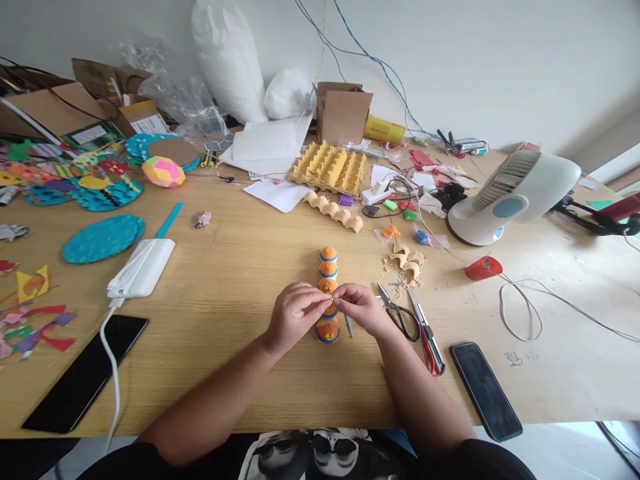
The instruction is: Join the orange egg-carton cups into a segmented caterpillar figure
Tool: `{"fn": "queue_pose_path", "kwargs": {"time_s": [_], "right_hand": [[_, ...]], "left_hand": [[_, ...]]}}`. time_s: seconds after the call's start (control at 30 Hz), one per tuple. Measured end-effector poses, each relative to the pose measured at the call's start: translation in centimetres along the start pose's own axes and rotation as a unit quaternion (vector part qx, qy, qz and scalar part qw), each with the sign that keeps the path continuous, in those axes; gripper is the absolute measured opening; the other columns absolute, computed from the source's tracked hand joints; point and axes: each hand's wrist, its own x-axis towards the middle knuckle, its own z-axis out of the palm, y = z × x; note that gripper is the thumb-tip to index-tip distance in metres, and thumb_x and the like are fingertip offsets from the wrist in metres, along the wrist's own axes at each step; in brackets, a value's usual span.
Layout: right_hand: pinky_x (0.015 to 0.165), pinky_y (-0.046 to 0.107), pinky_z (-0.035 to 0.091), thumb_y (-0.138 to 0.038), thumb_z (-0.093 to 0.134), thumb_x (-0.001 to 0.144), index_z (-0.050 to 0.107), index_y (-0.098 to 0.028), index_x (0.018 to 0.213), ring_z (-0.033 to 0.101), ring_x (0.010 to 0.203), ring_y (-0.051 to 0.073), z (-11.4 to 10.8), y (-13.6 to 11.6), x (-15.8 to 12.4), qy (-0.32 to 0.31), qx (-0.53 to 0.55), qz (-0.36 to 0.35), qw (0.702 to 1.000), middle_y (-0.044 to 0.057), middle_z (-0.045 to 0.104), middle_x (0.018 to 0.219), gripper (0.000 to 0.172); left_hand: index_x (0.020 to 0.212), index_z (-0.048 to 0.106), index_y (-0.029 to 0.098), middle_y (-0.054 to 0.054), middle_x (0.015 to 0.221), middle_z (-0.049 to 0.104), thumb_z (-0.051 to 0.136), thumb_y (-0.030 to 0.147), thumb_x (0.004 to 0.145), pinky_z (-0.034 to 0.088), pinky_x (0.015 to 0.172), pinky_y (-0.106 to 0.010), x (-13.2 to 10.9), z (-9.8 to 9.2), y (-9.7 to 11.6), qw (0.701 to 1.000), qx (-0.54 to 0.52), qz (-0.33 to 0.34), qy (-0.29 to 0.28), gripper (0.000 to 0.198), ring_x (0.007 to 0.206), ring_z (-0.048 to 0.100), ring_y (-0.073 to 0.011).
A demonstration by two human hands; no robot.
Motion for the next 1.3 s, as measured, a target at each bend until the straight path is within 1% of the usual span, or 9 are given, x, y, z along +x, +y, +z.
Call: {"fn": "queue_pose_path", "kwargs": {"time_s": [0.33, 0.43, 0.6, 0.73, 0.83, 0.9, 0.97, 1.17, 1.3], "right_hand": [[0.071, 0.027, 0.047, -0.045, 0.082, 0.079, 0.07, -0.017, 0.085, 0.057, 0.072, 0.013, 0.0, 0.1, 0.0, -0.005, 0.014, 0.0, 1.0, 0.001, 0.066, 0.078, 0.031], [0.07, 0.027, 0.046, -0.045, 0.083, 0.078, 0.07, -0.017, 0.084, 0.058, 0.071, 0.013, 0.1, 0.0, 0.0, -0.002, 0.016, 0.002, 1.0, 0.0, 0.066, 0.077, 0.031], [0.067, 0.026, 0.044, -0.044, 0.084, 0.077, 0.071, -0.017, 0.083, 0.055, 0.068, 0.012, 0.4, -0.3, 0.0, 0.014, 0.044, 0.007, 0.999, 0.0, 0.065, 0.075, 0.03], [0.052, 0.022, 0.031, -0.042, 0.085, 0.074, 0.069, -0.018, 0.082, 0.043, 0.056, 0.008, 0.6, -0.1, 0.0, 0.037, 0.118, 0.049, 0.991, -0.003, 0.058, 0.067, 0.03], [0.048, 0.021, 0.021, -0.037, 0.084, 0.073, 0.068, -0.018, 0.081, 0.036, 0.051, 0.006, 0.7, 0.0, 0.1, 0.04, 0.18, 0.069, 0.98, -0.004, 0.055, 0.063, 0.026], [0.047, 0.021, 0.018, -0.033, 0.08, 0.074, 0.069, -0.018, 0.082, 0.033, 0.049, 0.006, 0.8, -0.1, 0.2, 0.031, 0.204, 0.076, 0.976, -0.003, 0.056, 0.062, 0.021], [0.046, 0.02, 0.02, -0.029, 0.077, 0.073, 0.07, -0.017, 0.082, 0.035, 0.049, 0.006, 0.8, -0.1, 0.2, 0.03, 0.219, 0.084, 0.972, -0.002, 0.06, 0.063, 0.016], [0.056, 0.02, 0.04, -0.018, 0.07, 0.07, 0.072, -0.016, 0.083, 0.053, 0.06, 0.01, 0.5, -0.3, 0.4, 0.047, 0.271, 0.084, 0.958, 0.002, 0.069, 0.075, 0.013], [0.059, 0.021, 0.043, -0.015, 0.065, 0.074, 0.07, -0.018, 0.089, 0.06, 0.069, 0.012, 0.3, -0.3, 0.5, 0.048, 0.295, 0.073, 0.951, 0.004, 0.074, 0.086, 0.017]], "left_hand": [[0.092, 0.075, 0.023, -0.002, 0.087, 0.078, 0.073, 0.019, 0.09, 0.057, 0.078, -0.031, 0.0, 0.1, 0.1, 0.999, -0.037, -0.036, -0.001, 0.005, 0.082, 0.07, -0.016], [0.09, 0.075, 0.022, -0.002, 0.086, 0.077, 0.073, 0.02, 0.09, 0.056, 0.08, -0.03, 0.0, 0.1, 0.2, 0.997, -0.053, -0.064, -0.004, 0.003, 0.083, 0.07, -0.0159], [0.086, 0.076, 0.02, -0.004, 0.087, 0.076, 0.072, 0.027, 0.089, 0.056, 0.083, -0.029, -0.3, 0.1, 0.0, 0.975, -0.112, -0.19, -0.015, 0.009, 0.085, 0.071, -0.017], [0.087, 0.077, 0.019, -0.005, 0.088, 0.078, 0.074, 0.038, 0.086, 0.057, 0.082, -0.028, -0.6, 0.4, -0.4, 0.929, -0.191, -0.317, -0.016, 0.02, 0.086, 0.072, -0.0191], [0.089, 0.078, 0.018, -0.005, 0.089, 0.079, 0.075, 0.043, 0.085, 0.057, 0.08, -0.028, -0.7, 0.7, -0.7, 0.9, -0.24, -0.364, -0.008, 0.026, 0.086, 0.073, -0.0197], [0.089, 0.078, 0.018, -0.005, 0.089, 0.079, 0.076, 0.044, 0.084, 0.057, 0.08, -0.027, -0.7, 0.7, -0.7, 0.894, -0.253, -0.37, -0.008, 0.027, 0.086, 0.073, -0.0191], [0.089, 0.078, 0.018, -0.005, 0.089, 0.079, 0.077, 0.043, 0.083, 0.056, 0.08, -0.026, -0.7, 0.8, -0.8, 0.895, -0.252, -0.368, -0.008, 0.026, 0.086, 0.072, -0.0186], [0.09, 0.079, 0.018, -0.006, 0.091, 0.079, 0.076, 0.043, 0.084, 0.055, 0.083, -0.027, -0.9, 0.8, -1.1, 0.903, -0.237, -0.358, -0.008, 0.025, 0.088, 0.072, -0.0193], [0.09, 0.079, 0.019, -0.005, 0.091, 0.078, 0.076, 0.042, 0.085, 0.055, 0.084, -0.027, -1.0, 0.9, -1.2, 0.904, -0.239, -0.356, -0.008, 0.024, 0.089, 0.072, -0.0192]]}}
